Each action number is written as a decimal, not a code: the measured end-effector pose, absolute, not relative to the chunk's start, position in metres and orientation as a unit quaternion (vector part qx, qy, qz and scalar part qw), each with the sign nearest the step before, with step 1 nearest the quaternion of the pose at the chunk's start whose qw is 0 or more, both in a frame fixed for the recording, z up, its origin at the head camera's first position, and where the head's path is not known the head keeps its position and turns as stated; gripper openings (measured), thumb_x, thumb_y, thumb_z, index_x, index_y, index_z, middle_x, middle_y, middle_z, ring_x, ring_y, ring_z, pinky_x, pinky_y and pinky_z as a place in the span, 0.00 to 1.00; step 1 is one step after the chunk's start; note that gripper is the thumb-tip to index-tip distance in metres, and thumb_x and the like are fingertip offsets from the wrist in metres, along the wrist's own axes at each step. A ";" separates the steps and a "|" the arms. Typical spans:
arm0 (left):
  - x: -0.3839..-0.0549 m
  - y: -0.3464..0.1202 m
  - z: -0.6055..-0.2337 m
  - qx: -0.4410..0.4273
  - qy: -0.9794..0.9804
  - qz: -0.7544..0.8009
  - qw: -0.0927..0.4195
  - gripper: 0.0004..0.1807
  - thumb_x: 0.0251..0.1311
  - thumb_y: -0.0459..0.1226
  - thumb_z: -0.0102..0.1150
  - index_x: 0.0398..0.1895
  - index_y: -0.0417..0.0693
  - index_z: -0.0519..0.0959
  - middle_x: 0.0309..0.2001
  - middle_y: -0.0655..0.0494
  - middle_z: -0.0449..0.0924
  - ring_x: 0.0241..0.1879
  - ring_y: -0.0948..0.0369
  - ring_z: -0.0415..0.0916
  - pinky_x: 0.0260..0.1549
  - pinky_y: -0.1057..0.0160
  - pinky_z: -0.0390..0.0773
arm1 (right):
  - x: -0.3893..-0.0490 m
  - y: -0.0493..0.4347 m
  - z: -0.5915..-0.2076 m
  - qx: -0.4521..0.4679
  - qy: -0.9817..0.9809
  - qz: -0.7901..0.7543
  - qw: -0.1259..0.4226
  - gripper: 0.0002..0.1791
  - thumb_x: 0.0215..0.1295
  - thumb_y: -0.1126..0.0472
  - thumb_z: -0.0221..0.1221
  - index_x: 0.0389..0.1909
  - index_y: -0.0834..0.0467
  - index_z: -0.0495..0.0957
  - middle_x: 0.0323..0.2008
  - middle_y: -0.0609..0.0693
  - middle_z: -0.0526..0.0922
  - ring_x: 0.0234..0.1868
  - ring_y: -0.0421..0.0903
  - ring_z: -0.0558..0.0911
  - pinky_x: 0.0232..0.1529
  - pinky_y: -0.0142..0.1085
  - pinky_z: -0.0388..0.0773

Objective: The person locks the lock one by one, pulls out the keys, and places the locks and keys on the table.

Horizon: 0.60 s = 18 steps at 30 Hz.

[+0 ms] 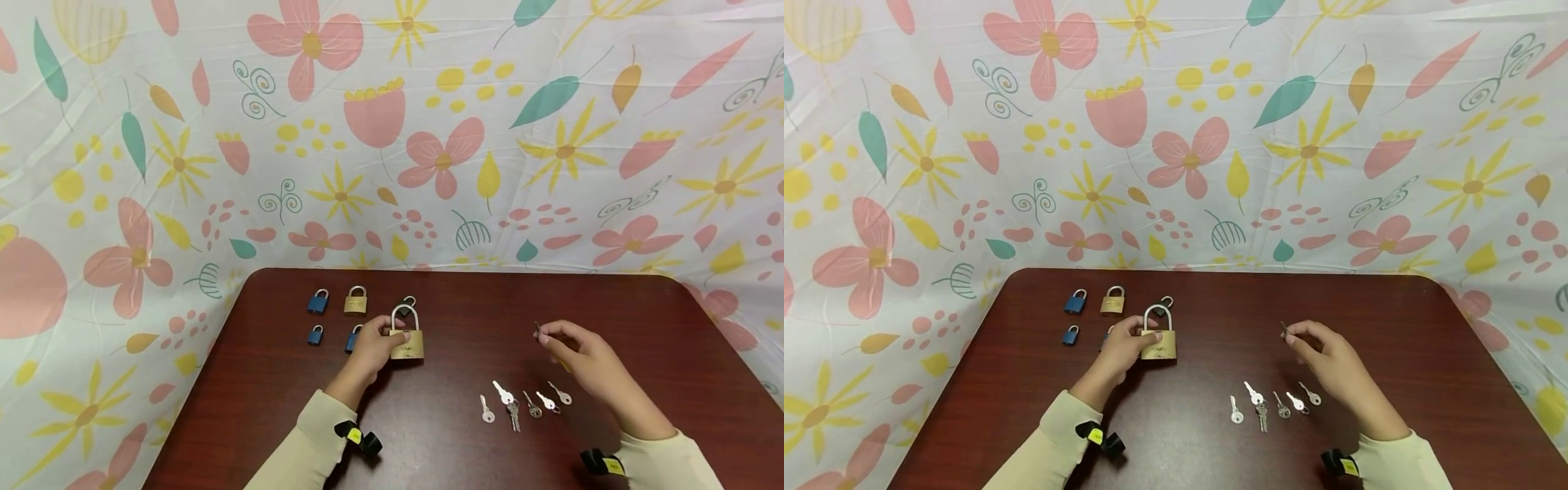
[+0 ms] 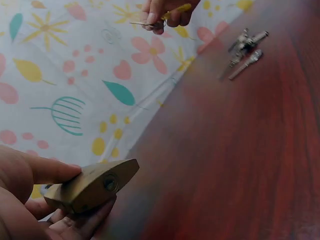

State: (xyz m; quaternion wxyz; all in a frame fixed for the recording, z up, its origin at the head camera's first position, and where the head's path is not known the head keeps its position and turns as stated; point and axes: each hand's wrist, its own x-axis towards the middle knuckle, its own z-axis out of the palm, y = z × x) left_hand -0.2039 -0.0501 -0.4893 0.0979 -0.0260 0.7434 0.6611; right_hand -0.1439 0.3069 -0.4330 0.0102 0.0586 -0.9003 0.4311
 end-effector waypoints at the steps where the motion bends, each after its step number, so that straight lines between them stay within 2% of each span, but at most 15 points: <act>1: -0.204 -0.049 -0.492 -0.023 0.745 0.660 0.100 0.16 0.59 0.34 0.69 0.49 0.36 0.80 0.30 0.59 0.77 0.30 0.64 0.73 0.31 0.67 0.73 | -0.143 0.309 -0.434 0.052 -0.903 0.427 0.005 0.14 0.76 0.53 0.56 0.52 0.57 0.80 0.36 0.43 0.83 0.30 0.39 0.78 0.29 0.32 0.75; 4: -0.202 -0.047 -0.498 -0.016 0.750 0.654 0.099 0.16 0.58 0.34 0.69 0.47 0.35 0.80 0.30 0.58 0.76 0.30 0.64 0.73 0.31 0.68 0.73 | -0.140 0.313 -0.439 0.034 -0.910 0.412 -0.010 0.15 0.75 0.51 0.57 0.52 0.56 0.81 0.40 0.45 0.85 0.32 0.38 0.79 0.31 0.32 0.76; 7: -0.202 -0.046 -0.504 -0.016 0.749 0.656 0.096 0.15 0.57 0.32 0.69 0.46 0.34 0.80 0.28 0.58 0.76 0.28 0.64 0.73 0.30 0.69 0.73 | -0.137 0.318 -0.443 0.025 -0.918 0.395 -0.021 0.16 0.75 0.49 0.57 0.51 0.56 0.82 0.39 0.50 0.85 0.31 0.38 0.78 0.30 0.31 0.74; 14: -0.202 -0.044 -0.509 -0.017 0.754 0.650 0.094 0.13 0.57 0.31 0.68 0.43 0.33 0.79 0.27 0.59 0.76 0.27 0.65 0.74 0.29 0.69 0.73 | -0.132 0.335 -0.458 0.036 -0.948 0.316 0.007 0.10 0.72 0.51 0.60 0.45 0.52 0.85 0.41 0.49 0.88 0.38 0.27 0.76 0.37 0.28 0.71; 18: -0.203 -0.046 -0.508 -0.007 0.793 0.604 0.086 0.12 0.56 0.34 0.69 0.40 0.37 0.80 0.29 0.55 0.79 0.27 0.64 0.74 0.29 0.67 0.74 | -0.130 0.346 -0.466 0.031 -0.952 0.304 -0.007 0.10 0.72 0.52 0.60 0.44 0.53 0.85 0.37 0.49 0.87 0.33 0.30 0.74 0.33 0.30 0.68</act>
